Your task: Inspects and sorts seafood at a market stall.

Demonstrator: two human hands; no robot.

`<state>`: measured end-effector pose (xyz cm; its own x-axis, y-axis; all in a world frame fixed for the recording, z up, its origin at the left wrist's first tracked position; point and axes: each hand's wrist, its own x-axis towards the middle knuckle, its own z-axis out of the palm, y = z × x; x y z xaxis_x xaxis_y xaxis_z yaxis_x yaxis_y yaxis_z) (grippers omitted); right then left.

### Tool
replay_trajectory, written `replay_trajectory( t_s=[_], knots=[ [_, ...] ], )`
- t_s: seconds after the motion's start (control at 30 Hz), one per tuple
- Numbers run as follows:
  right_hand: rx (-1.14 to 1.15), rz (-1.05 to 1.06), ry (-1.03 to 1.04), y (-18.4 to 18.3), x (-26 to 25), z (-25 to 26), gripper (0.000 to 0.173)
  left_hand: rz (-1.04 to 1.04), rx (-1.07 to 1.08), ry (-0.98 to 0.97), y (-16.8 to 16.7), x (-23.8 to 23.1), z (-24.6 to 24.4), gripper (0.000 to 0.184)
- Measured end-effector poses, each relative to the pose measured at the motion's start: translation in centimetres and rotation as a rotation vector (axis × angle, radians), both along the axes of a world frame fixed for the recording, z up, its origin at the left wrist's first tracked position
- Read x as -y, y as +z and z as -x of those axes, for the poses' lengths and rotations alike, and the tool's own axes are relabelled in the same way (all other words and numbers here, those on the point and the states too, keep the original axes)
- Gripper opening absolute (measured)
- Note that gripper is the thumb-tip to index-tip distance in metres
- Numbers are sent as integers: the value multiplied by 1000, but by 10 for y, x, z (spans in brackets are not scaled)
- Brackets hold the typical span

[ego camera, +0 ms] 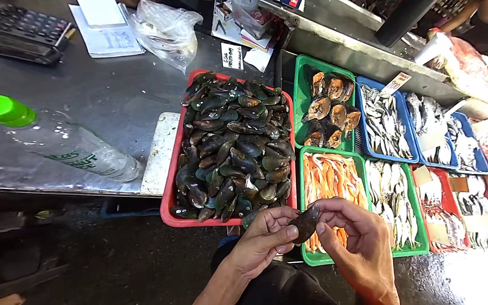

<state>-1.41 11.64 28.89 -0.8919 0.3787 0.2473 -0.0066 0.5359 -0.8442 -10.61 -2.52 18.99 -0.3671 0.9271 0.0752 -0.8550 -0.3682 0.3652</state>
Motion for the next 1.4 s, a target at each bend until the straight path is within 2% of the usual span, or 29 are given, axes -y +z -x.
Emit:
replay_trajectory(
  t_s=[0.83, 1.4],
  knots=[
    [3, 79, 15, -1, 0, 2, 21, 34, -36, 6, -2, 5, 2, 24],
    [-18, 149, 30, -3, 1, 4, 21, -34, -37, 9, -7, 3, 3, 21]
  ],
)
